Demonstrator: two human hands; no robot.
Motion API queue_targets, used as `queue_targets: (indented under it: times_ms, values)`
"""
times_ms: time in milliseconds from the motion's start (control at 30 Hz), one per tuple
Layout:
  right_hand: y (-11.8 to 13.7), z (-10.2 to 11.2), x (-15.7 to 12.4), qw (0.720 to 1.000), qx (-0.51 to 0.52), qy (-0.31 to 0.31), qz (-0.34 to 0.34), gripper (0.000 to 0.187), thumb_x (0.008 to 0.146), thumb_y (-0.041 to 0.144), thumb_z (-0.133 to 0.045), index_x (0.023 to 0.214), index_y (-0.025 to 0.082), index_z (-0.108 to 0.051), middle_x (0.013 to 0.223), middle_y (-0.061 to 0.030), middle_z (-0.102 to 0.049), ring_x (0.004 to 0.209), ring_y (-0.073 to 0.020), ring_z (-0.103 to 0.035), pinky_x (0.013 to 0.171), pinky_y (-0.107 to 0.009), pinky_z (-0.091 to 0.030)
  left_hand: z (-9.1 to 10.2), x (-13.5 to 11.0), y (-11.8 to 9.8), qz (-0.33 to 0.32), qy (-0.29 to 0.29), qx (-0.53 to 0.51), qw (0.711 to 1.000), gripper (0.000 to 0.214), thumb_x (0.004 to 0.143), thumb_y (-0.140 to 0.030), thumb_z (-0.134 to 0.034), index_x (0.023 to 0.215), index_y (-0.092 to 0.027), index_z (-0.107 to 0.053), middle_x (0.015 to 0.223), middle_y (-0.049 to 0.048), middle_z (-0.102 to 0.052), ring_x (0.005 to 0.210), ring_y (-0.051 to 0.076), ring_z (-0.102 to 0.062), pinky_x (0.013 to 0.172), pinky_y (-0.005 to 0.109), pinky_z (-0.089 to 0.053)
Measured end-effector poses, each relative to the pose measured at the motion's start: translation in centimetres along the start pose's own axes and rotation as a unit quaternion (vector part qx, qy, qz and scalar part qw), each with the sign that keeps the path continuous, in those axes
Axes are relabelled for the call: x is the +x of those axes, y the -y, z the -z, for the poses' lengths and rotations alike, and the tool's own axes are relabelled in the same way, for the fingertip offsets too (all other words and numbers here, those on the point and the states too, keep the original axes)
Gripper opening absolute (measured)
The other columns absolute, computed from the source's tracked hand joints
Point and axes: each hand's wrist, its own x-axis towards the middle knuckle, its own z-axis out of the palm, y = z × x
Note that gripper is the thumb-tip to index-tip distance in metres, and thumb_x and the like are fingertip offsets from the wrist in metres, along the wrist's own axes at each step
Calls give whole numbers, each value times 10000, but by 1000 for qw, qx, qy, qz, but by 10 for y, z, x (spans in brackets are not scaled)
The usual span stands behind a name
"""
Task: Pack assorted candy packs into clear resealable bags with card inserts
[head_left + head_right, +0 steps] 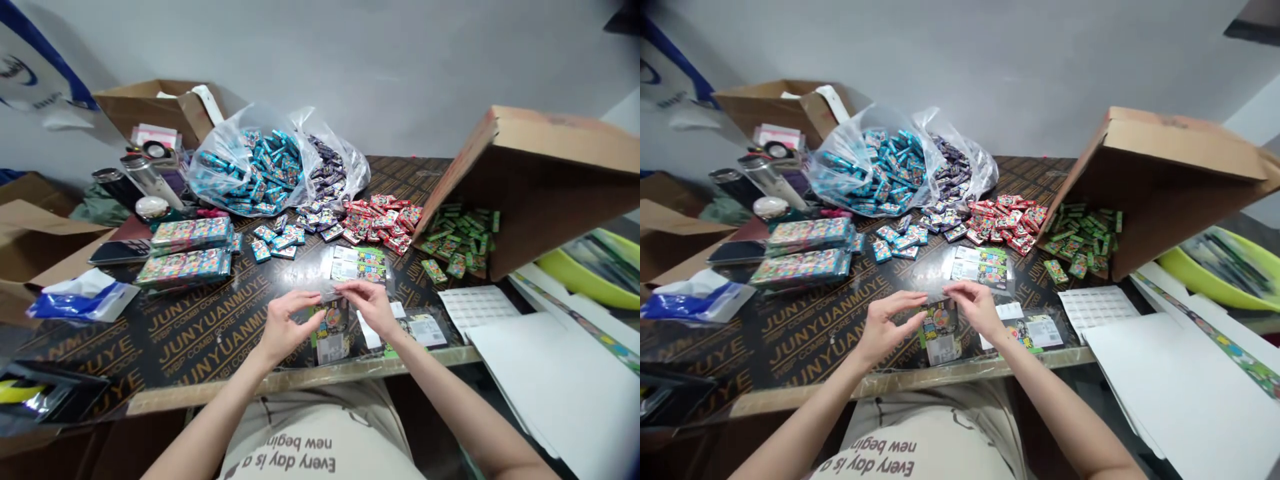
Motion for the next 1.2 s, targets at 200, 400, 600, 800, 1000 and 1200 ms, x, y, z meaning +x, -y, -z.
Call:
queue_targets:
  times_ms: [200, 400, 600, 800, 1000, 1200]
  values:
    - [5, 5, -1, 999, -39, 22, -11, 201, 692, 338, -674, 832, 199, -715, 716, -30, -699, 648, -174, -640, 620, -295, -509, 9, 16, -2, 97, 41, 9, 994, 194, 647, -300, -706, 753, -137, -703, 733, 64, -709, 670, 184, -650, 647, 269, -504]
    - [10, 4, 2, 998, -41, 56, -7, 150, 712, 302, -658, 738, 157, -684, 622, -16, -654, 532, -129, -590, 524, -247, -475, 5, 19, -11, 75, 68, 54, 993, 106, 676, -220, -653, 695, -123, -689, 654, 60, -686, 609, 170, -627, 590, 255, -485]
    - [-1, 19, -19, 978, -144, 70, 131, 176, 781, 244, -596, 933, 223, -683, 985, -64, -675, 928, -204, -620, 825, -352, -491, -3, -1, -12, -100, 69, 145, 982, 99, 718, -175, -604, 733, -151, -698, 863, 100, -687, 781, 182, -637, 735, 293, -485]
    - [-39, 12, -44, 991, -123, 29, 50, 555, 729, 225, -649, 1250, 287, -464, 1230, -65, -531, 984, -211, -582, 854, -376, -474, 0, 0, 5, -30, 44, 79, 995, 127, 753, -188, -583, 774, -203, -708, 852, 65, -711, 793, 187, -657, 755, 313, -505]
    - [-64, -8, -29, 984, -139, 106, -35, 391, 845, 311, -475, 1229, 240, -459, 734, -7, -596, 645, -162, -563, 613, -297, -477, 38, -1, 38, 79, -179, -10, 981, 147, 690, -271, -657, 768, -152, -695, 808, 65, -706, 772, 194, -651, 753, 323, -511]
    - [-78, -75, 97, 889, -407, 154, 143, 632, 729, 401, -600, 1301, 226, -396, 1324, -129, -418, 1219, -313, -354, 969, -480, -291, 92, -64, 92, 214, -292, 98, 927, 360, 716, -334, -612, 1009, -125, -596, 887, 88, -657, 818, 212, -632, 765, 361, -504]
